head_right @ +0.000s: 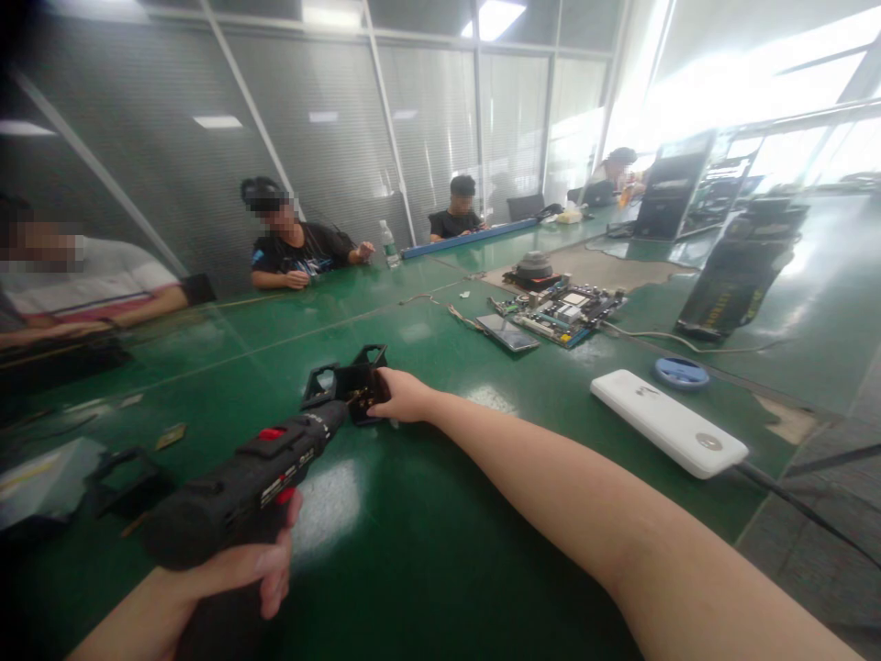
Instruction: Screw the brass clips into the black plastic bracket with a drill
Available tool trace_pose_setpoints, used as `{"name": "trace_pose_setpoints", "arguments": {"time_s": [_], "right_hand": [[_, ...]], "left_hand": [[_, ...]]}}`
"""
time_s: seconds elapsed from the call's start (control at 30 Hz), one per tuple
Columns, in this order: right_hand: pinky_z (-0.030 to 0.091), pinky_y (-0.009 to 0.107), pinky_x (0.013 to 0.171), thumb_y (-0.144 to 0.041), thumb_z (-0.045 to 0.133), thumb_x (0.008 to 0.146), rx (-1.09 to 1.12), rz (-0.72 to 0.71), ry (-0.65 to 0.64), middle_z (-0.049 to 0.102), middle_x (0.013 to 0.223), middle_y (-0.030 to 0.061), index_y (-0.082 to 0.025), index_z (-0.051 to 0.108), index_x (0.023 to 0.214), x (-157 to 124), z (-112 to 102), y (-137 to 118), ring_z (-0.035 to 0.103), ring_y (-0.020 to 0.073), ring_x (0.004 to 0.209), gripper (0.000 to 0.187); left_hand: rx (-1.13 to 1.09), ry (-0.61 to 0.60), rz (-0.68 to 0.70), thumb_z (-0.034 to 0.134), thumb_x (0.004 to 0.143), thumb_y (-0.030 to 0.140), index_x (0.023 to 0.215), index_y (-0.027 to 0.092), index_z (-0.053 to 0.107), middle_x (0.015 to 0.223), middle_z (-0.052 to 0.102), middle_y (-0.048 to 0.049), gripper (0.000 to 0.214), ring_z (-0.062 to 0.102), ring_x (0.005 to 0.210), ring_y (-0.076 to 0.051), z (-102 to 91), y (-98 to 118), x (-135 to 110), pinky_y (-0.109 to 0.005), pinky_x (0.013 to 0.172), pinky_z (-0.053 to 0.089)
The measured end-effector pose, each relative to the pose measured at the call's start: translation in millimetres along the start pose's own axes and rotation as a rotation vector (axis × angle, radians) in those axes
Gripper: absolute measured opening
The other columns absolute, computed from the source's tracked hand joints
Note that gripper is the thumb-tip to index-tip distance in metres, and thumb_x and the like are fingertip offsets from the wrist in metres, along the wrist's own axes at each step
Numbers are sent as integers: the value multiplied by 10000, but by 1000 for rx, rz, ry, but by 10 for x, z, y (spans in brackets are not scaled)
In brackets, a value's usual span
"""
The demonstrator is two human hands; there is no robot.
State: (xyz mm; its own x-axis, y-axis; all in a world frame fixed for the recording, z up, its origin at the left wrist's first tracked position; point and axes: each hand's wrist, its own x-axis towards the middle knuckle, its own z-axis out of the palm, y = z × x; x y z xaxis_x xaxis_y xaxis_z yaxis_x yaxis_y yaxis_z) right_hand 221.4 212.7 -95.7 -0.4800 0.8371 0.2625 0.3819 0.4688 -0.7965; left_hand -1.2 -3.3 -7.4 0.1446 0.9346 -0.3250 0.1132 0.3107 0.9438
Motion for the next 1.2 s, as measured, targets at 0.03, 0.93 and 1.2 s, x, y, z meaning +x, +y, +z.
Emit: {"name": "trace_pose_setpoints", "arguments": {"time_s": [0.03,0.93,1.2], "right_hand": [[606,461,925,-369,670,1006,-2,1,-1,670,1270,106,-164,626,1312,-1,-1,0,689,244,1080,370],[596,480,949,-373,676,1002,27,-43,-18,664,1285,109,-168,615,1332,13,11,103,682,254,1105,394],[609,456,915,-369,674,1004,149,-21,-58,670,1265,105,-166,618,1323,46,28,164,691,241,1067,382]], "left_hand": [[-4,-3,-10,879,689,362,939,201,704,580,681,-20,345,627,526,-229,-4,1,2,-371,627,508],[23,-23,-17,846,704,379,994,178,639,563,678,-6,410,622,538,-216,-5,0,6,-364,659,498],[14,-27,10,837,718,392,979,184,641,571,689,-2,387,626,523,-216,-34,-82,32,-367,652,501]]}}
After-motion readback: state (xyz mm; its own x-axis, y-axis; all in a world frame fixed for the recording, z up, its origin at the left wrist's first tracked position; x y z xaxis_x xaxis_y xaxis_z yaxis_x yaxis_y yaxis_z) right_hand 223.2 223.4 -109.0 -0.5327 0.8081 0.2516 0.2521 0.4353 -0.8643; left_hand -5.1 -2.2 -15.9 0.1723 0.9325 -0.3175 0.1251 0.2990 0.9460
